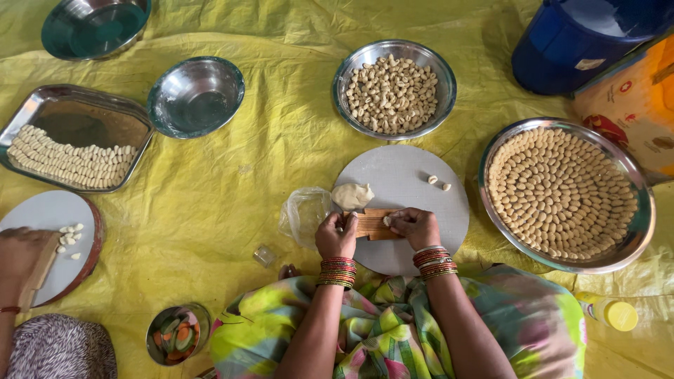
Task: The person sits on the floor and uses a wooden grooved tool to press small pieces of dough, creating ridged shapes. They place the shaped pieces onto a large metal tray. Another person is visible on the left, also shaping dough.
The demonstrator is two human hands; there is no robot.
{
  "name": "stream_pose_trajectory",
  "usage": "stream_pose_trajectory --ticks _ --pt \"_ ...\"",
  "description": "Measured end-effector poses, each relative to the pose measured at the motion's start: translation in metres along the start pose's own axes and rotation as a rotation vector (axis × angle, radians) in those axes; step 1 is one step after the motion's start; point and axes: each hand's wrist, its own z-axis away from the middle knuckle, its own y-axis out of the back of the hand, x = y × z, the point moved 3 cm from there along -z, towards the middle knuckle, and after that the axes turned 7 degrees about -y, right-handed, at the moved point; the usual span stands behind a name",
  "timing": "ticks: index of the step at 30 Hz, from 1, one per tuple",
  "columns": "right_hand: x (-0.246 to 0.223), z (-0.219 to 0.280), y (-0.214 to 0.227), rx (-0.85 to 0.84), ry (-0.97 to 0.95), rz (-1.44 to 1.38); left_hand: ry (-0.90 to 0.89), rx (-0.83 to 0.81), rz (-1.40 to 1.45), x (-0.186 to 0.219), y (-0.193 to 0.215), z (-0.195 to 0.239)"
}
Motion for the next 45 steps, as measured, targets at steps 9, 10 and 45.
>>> stream_pose_trajectory --ticks 9,10,45 --pt "-0.006 0.001 0.012 0.057 -0.064 0.077 0.035 0.003 -0.005 -0.004 -0.001 0.000" --pt "-0.007 0.001 0.013 0.070 -0.090 0.078 0.035 -0.002 -0.007 -0.004 -0.001 -0.001" --pt "-0.037 0.023 0.001 0.380 0.118 0.825 0.075 -0.194 -0.060 -0.026 -0.025 -0.005"
